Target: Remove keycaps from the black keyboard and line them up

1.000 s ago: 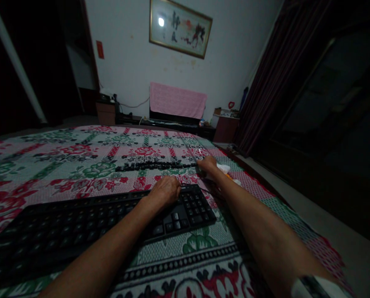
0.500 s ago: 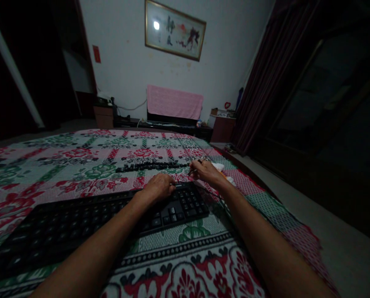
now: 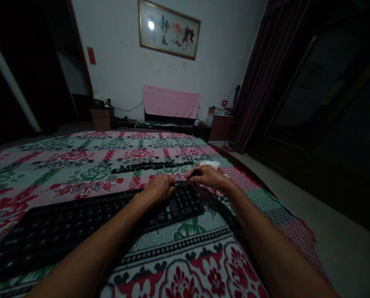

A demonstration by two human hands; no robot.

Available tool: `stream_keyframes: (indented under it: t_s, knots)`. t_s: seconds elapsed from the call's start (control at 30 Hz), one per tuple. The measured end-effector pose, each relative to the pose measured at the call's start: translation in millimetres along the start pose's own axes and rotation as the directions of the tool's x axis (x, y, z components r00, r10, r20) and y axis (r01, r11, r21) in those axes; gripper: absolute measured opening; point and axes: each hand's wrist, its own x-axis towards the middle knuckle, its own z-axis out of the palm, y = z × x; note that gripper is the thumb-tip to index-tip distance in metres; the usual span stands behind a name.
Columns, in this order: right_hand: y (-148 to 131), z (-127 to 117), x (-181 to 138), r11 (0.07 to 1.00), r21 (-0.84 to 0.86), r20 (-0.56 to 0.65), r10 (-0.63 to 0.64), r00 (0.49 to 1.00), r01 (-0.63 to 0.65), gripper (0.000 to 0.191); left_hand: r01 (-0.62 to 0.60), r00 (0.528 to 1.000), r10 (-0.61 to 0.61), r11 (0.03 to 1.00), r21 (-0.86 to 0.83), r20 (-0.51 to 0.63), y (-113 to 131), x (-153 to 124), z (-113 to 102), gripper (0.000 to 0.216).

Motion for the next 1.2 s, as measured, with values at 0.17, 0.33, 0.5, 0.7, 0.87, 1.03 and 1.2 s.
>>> stream_keyframes:
  t_s: [0.17,0.33,0.5,0.7,0.87,1.03,1.2]
  knots:
    - [-1,2,-1,1.0,-0.012,0.06,0.015,0.998,-0.015,0.021,0.008,1.0,-0.008,1.0,-0.011,0.002,3,-2,-3,0.02]
    - [-9,9,-4,0.992,-0.124,0.026,-0.019,0.999,0.022,0.022,0.03,1.0,-0.03,1.0,0.002,-0.002,6,-2,-4,0.02]
    - [-14,19,0,0.973,-0.229,-0.054,0.014,0.998,-0.026,0.037,0.02,1.0,-0.02,1.0,0.007,-0.001,6,-3,-4,0.022]
    - [-10,28,7,0.94,-0.337,-0.143,0.009,0.99,-0.057,0.033,0.01,1.0,-0.01,0.999,0.049,0.015,8,-4,-6,0.026]
    - [-6,36,9,0.899,-0.437,-0.209,-0.067,0.976,-0.032,0.03,0.014,1.0,-0.014,0.998,0.068,0.002,9,-4,-7,0.023]
    - [-12,44,7,0.859,-0.511,-0.236,-0.109,0.965,-0.028,0.029,0.023,1.0,-0.024,0.998,0.058,0.01,7,-4,-4,0.023]
    - [-18,52,4,0.834,-0.552,-0.244,-0.16,0.957,-0.002,0.025,0.017,1.0,-0.017,0.999,0.049,-0.011,6,-3,-1,0.026]
